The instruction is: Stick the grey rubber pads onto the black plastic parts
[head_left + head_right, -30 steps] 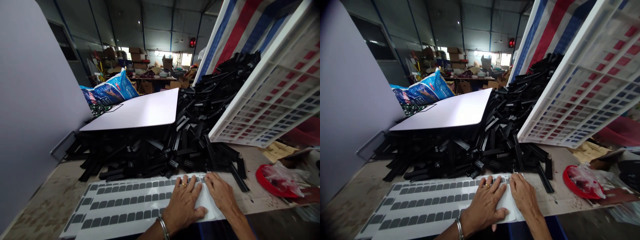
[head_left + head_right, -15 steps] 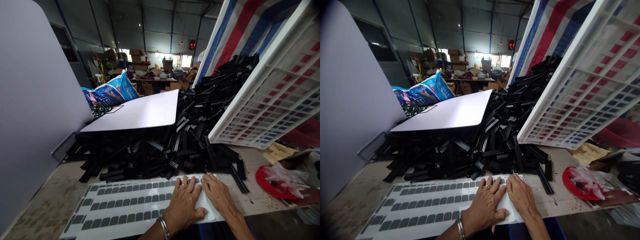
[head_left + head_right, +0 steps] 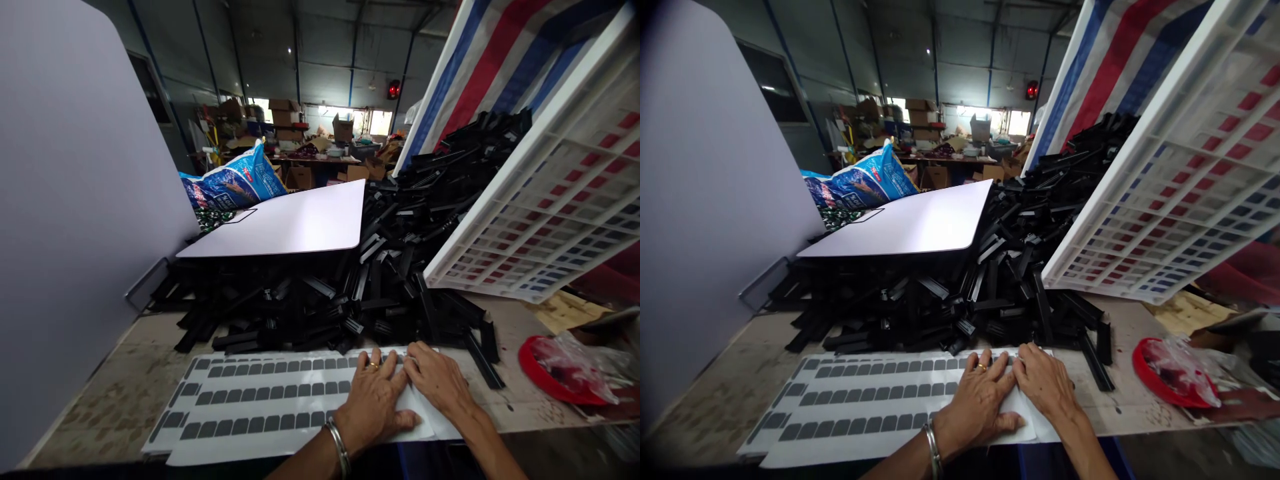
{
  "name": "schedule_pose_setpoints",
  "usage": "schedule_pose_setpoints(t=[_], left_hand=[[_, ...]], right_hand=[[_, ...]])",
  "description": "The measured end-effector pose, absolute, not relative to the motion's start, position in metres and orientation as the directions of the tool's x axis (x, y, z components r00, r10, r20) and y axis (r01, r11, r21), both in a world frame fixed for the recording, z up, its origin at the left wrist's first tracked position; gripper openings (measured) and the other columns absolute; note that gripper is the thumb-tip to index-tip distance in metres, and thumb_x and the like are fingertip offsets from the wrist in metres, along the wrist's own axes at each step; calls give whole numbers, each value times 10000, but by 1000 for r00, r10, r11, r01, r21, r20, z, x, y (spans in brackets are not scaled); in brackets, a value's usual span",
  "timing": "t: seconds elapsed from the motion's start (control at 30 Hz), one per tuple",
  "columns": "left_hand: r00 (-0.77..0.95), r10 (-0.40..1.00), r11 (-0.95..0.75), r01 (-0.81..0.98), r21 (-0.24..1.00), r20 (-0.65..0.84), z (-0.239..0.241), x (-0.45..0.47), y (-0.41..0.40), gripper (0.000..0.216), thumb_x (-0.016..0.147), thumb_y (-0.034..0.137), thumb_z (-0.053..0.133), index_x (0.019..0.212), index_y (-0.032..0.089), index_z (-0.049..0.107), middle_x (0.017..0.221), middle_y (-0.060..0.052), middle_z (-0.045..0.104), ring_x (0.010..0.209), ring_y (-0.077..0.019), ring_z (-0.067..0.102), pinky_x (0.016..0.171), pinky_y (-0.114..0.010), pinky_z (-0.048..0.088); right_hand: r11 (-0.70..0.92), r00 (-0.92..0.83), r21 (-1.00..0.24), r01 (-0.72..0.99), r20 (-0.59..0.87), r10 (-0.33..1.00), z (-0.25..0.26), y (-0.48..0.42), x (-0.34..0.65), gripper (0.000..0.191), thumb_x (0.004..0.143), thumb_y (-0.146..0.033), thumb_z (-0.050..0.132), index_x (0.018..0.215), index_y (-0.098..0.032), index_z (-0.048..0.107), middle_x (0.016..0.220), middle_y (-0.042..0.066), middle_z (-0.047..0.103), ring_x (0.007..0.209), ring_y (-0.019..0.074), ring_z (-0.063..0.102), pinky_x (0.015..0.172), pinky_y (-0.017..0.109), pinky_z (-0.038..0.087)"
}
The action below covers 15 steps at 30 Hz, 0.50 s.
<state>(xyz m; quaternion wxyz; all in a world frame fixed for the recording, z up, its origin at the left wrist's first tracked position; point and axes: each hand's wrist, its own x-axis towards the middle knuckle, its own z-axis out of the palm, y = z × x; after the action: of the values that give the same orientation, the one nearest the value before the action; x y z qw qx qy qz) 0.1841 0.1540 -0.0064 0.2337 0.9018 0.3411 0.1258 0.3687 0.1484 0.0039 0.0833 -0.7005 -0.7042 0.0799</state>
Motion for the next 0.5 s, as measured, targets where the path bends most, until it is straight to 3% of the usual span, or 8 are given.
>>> schedule_pose_setpoints(t=[0.13, 0.3, 0.4, 0.43, 0.47, 0.5], left_hand=[[735, 673, -668, 556, 495, 82, -10, 184, 153, 810, 860, 702, 520, 1512, 268, 314, 1542, -161, 368, 1400, -452, 310, 1106, -655, 227], [748, 653, -702, 541, 463, 116, -10, 184, 152, 725, 864, 701, 508, 1392, 206, 476, 1523, -197, 369, 1374, -456, 341, 1093, -631, 256], [750, 628, -742, 496, 452, 207, -3, 177, 148, 703, 849, 676, 563, 1359, 198, 497, 1501, -204, 381, 1291, -411, 436, 1051, -569, 350], [733, 630, -747, 481, 460, 256, 0, 170, 147, 667, 854, 638, 589, 1352, 203, 499, 1481, -190, 406, 1257, -377, 464, 1037, -529, 379], [698, 647, -741, 480, 469, 308, 4, 162, 145, 607, 873, 572, 608, 1345, 206, 500, 1449, -168, 440, 1233, -342, 479, 1032, -490, 397], [642, 680, -722, 500, 478, 355, 9, 151, 144, 529, 898, 484, 610, 1335, 206, 504, 1410, -144, 475, 1225, -313, 476, 1036, -459, 402]], right_hand=[[-5, 9, -318, 948, 11, 1000, 6, 149, 367, 179, 934, -262, 449, 834, -208, 587, 839, 19, 654, 759, 205, 618, 712, 363, 433], [-67, 91, -551, 832, 17, 996, 12, 139, 380, 377, 926, -548, 364, 802, -250, 557, 731, -13, 638, 734, 198, 630, 682, 301, 467], [-198, 201, -677, 709, -74, 977, 0, 120, 397, 539, 857, -678, 373, 976, -229, 647, 926, 62, 745, 825, 246, 712, 676, 308, 570], [-280, 267, -773, 569, -149, 952, -6, 110, 403, 557, 783, -692, 471, 991, -219, 681, 1048, 96, 755, 916, 282, 728, 699, 321, 599], [-295, 267, -842, 451, -187, 945, -13, 99, 407, 517, 746, -653, 561, 1002, -227, 704, 1149, 104, 740, 1018, 302, 713, 737, 324, 608], [-285, 298, -864, 416, -166, 940, -18, 87, 409, 439, 718, -608, 628, 944, -245, 728, 1113, 97, 756, 1000, 313, 721, 697, 326, 617]])
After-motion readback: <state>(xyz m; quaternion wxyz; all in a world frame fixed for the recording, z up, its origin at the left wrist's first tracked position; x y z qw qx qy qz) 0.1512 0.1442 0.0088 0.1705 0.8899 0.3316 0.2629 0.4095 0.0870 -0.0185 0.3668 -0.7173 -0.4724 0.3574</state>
